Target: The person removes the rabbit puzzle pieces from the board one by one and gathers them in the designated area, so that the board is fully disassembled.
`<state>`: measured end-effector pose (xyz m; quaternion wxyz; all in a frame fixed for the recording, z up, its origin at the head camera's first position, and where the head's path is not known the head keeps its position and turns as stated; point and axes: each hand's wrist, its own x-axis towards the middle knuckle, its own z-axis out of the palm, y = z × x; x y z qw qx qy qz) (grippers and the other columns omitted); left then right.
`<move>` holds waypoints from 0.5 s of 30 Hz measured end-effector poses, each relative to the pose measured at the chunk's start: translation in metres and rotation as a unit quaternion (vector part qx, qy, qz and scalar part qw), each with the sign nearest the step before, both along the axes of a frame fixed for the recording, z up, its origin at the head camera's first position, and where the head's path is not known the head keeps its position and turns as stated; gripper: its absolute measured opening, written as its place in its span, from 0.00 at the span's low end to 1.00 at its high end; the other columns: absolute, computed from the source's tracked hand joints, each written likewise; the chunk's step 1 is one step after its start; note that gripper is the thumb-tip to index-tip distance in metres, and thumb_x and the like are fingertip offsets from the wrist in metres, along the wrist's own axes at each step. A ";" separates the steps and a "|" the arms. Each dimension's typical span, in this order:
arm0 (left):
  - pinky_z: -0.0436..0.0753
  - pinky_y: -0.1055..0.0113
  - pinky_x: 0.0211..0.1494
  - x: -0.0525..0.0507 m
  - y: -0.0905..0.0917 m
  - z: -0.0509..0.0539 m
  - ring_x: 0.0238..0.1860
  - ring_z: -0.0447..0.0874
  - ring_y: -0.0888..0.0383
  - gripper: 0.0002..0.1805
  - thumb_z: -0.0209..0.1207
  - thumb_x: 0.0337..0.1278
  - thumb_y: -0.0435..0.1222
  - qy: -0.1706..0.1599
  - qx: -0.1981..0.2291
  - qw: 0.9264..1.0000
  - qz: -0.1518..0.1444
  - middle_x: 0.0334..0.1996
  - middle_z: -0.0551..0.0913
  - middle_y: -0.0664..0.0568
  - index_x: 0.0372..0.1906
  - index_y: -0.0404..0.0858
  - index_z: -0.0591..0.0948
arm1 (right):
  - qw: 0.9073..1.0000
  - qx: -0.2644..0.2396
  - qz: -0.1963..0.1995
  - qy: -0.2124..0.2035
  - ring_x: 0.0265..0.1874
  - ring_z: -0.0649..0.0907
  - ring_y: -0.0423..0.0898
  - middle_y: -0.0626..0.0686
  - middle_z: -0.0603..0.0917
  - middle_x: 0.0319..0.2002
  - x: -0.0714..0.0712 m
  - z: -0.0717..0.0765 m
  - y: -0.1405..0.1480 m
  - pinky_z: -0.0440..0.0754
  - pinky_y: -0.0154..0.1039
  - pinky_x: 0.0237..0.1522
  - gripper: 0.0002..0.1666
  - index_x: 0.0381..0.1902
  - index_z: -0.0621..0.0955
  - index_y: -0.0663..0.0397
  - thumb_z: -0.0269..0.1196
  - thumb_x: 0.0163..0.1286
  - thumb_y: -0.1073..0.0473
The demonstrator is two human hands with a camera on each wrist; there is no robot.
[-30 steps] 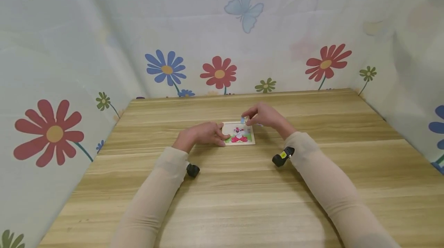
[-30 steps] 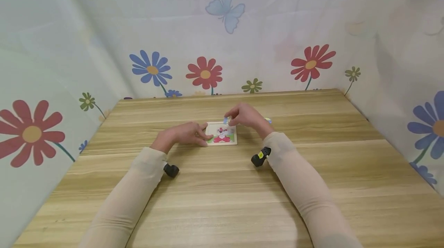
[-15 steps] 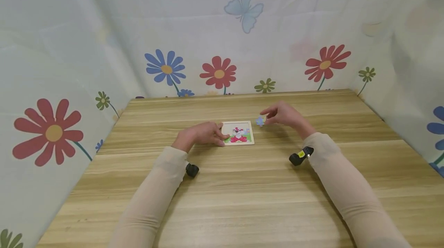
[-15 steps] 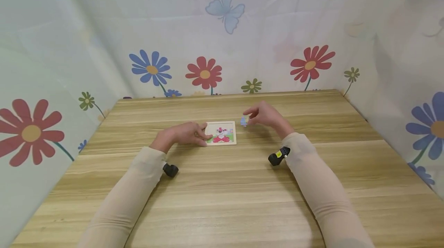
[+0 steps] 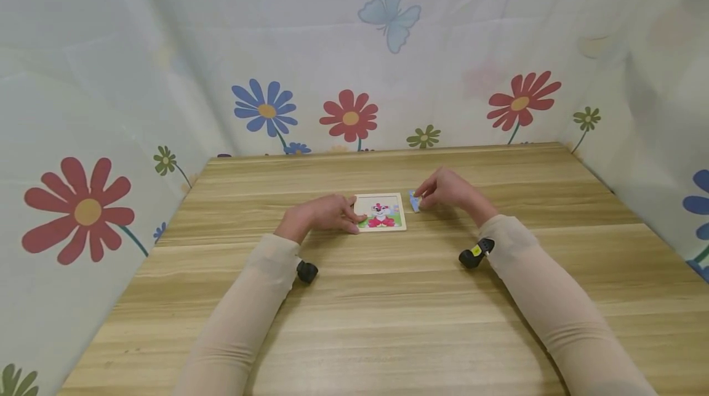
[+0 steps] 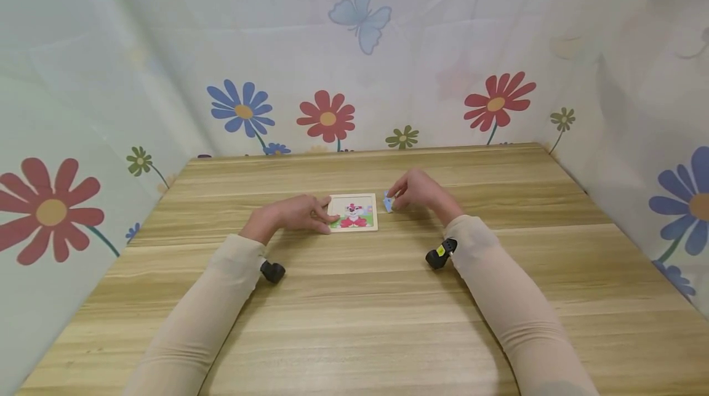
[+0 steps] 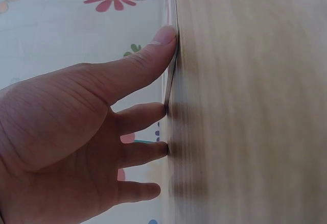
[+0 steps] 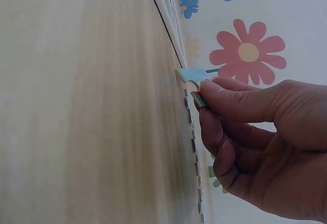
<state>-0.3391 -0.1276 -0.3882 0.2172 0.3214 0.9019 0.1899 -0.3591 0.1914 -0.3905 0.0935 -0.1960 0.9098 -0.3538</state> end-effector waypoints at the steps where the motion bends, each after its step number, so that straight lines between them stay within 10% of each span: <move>1: 0.55 0.55 0.77 0.000 0.000 0.000 0.78 0.48 0.47 0.25 0.67 0.61 0.43 0.000 -0.001 1.000 0.001 0.77 0.52 0.41 0.64 0.45 0.78 | 1.000 0.003 0.000 0.004 0.35 0.82 0.45 0.56 0.89 0.37 0.000 -0.001 -0.001 0.78 0.35 0.34 0.12 0.42 0.89 0.64 0.74 0.59 0.68; 15: 0.54 0.53 0.77 0.003 0.001 0.001 0.78 0.49 0.45 0.25 0.66 0.62 0.44 0.007 -0.005 1.000 0.005 0.77 0.53 0.40 0.64 0.46 0.79 | 0.999 0.050 0.001 0.017 0.36 0.85 0.45 0.57 0.89 0.36 0.002 -0.003 -0.006 0.81 0.37 0.39 0.12 0.42 0.88 0.65 0.72 0.60 0.67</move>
